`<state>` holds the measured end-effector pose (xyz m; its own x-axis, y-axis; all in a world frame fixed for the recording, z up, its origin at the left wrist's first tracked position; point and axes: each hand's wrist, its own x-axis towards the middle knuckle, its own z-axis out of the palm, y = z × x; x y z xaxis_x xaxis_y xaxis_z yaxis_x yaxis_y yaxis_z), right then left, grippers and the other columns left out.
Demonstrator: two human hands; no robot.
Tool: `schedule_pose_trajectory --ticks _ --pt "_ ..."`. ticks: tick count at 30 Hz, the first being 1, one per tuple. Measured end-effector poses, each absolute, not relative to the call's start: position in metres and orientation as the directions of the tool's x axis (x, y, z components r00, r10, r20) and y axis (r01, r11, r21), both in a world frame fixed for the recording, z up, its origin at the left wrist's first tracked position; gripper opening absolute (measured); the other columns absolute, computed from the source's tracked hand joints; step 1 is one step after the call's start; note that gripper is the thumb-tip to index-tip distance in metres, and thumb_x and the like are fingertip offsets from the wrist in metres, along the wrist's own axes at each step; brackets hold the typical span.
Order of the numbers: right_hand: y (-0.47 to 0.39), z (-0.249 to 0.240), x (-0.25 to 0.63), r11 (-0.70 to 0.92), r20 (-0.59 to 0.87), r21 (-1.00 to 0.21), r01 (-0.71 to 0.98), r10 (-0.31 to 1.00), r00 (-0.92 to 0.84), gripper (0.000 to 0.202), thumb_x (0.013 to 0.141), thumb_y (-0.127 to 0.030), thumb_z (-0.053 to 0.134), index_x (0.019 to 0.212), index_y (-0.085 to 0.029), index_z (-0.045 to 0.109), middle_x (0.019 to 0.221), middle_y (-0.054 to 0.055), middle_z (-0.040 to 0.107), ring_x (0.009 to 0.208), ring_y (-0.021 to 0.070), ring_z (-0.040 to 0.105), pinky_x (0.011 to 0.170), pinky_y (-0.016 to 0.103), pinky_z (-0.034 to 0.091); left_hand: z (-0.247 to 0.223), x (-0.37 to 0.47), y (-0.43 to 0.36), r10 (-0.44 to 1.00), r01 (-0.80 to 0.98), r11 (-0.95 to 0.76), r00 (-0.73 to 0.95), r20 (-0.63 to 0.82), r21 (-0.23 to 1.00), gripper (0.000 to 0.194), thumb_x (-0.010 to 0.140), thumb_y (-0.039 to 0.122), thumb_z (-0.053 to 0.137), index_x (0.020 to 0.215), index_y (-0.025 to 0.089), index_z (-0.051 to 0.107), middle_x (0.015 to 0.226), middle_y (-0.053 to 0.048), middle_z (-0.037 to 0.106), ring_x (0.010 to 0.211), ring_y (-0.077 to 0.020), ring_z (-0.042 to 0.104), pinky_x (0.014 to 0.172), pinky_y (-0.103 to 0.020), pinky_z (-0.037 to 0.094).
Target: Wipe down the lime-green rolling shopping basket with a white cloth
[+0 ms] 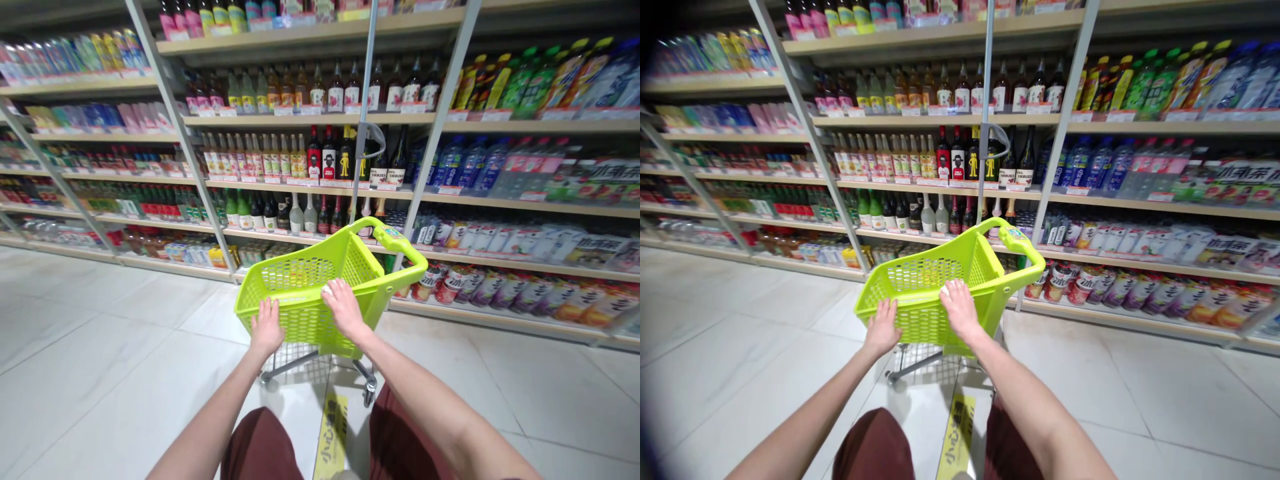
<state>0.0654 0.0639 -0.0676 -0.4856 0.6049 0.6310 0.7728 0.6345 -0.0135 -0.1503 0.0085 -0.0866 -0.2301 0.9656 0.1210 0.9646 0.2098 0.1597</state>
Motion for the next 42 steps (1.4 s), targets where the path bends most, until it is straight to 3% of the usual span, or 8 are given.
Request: schedule_pose_trajectory --ticks 4,9,13,17,24,32,38,42 --pt "0.060 -0.073 0.024 0.734 0.564 -0.002 0.680 0.562 -0.605 0.030 0.084 -0.015 0.045 0.111 -0.023 0.054 0.130 0.008 0.043 0.126 0.0217 0.029 0.101 0.042 0.028 -0.082 -0.171 -0.001 0.952 0.952 0.251 -0.275 0.136 0.175 0.069 0.069 0.013 0.042 0.134 0.012 0.021 0.145 -0.013 0.015 0.133 -0.0250 0.009 0.104 -0.049 0.019" --pt "0.062 -0.068 -0.005 0.734 0.634 -0.074 0.675 0.558 -0.536 0.039 0.082 -0.010 0.044 0.118 -0.024 0.050 0.136 0.007 0.036 0.129 0.0216 0.022 0.103 0.043 0.026 -0.089 -0.213 -0.007 0.933 0.915 0.327 -0.353 0.078 0.235 0.062 0.073 0.010 0.033 0.134 0.017 0.025 0.144 -0.009 0.021 0.132 -0.0238 0.015 0.102 -0.054 0.021" --pt "0.055 -0.078 -0.049 0.854 0.643 0.016 0.520 0.389 -0.660 0.038 0.084 -0.010 0.041 0.119 -0.022 0.049 0.136 0.006 0.036 0.131 0.0205 0.016 0.104 0.043 0.024 -0.093 -0.241 -0.013 0.949 0.951 0.237 -0.271 0.159 0.200 0.061 0.071 0.005 0.030 0.129 0.021 0.035 0.138 -0.003 0.035 0.132 -0.0212 0.017 0.104 -0.054 0.018" --pt "0.051 -0.089 -0.094 0.921 0.630 0.067 0.383 0.259 -0.732 0.036 0.086 -0.011 0.038 0.119 -0.021 0.049 0.133 0.005 0.041 0.131 0.0193 0.017 0.105 0.044 0.024 -0.104 -0.260 -0.020 0.940 0.952 0.255 -0.286 0.189 0.170 0.066 0.067 0.001 0.031 0.131 0.017 0.031 0.140 -0.004 0.030 0.132 -0.0226 0.015 0.103 -0.053 0.019" --pt "0.058 -0.132 -0.127 0.966 0.529 0.180 0.185 0.063 -0.846 0.031 0.089 -0.015 0.039 0.118 -0.019 0.050 0.132 0.004 0.043 0.129 0.0191 0.023 0.105 0.044 0.026 -0.111 -0.280 -0.021 0.959 0.960 0.206 -0.236 0.156 0.190 0.071 0.066 0.000 0.033 0.132 0.024 0.030 0.140 0.001 0.032 0.132 -0.0254 0.014 0.101 -0.055 0.022" --pt "0.059 -0.205 -0.084 0.975 0.308 0.187 0.123 0.060 -0.949 0.028 0.090 -0.017 0.037 0.109 -0.011 0.057 0.119 0.010 0.054 0.122 0.0199 0.037 0.101 0.039 0.034 -0.111 -0.277 -0.025 0.962 0.958 0.247 -0.261 0.084 0.143 0.076 0.064 -0.001 0.033 0.135 0.024 0.023 0.144 -0.005 0.021 0.132 -0.0240 0.017 0.102 -0.050 0.025" --pt "0.060 -0.148 -0.097 0.970 0.516 0.206 0.130 0.005 -0.856 0.031 0.089 -0.014 0.037 0.118 -0.019 0.049 0.130 0.006 0.044 0.129 0.0195 0.025 0.104 0.048 0.025 -0.129 -0.264 -0.032 0.943 0.940 0.309 -0.323 0.083 0.143 0.072 0.066 0.002 0.034 0.136 0.014 0.017 0.145 -0.011 0.015 0.132 -0.0237 0.017 0.103 -0.046 0.025" --pt "0.068 -0.155 -0.092 0.957 0.499 0.228 0.181 0.045 -0.866 0.029 0.089 -0.013 0.038 0.112 -0.016 0.054 0.126 0.007 0.049 0.126 0.0200 0.031 0.102 0.045 0.030 -0.146 -0.243 -0.040 0.954 0.950 0.295 -0.298 0.024 0.101 0.072 0.066 0.002 0.036 0.135 0.014 0.020 0.145 -0.011 0.015 0.132 -0.0244 0.015 0.103 -0.047 0.024"
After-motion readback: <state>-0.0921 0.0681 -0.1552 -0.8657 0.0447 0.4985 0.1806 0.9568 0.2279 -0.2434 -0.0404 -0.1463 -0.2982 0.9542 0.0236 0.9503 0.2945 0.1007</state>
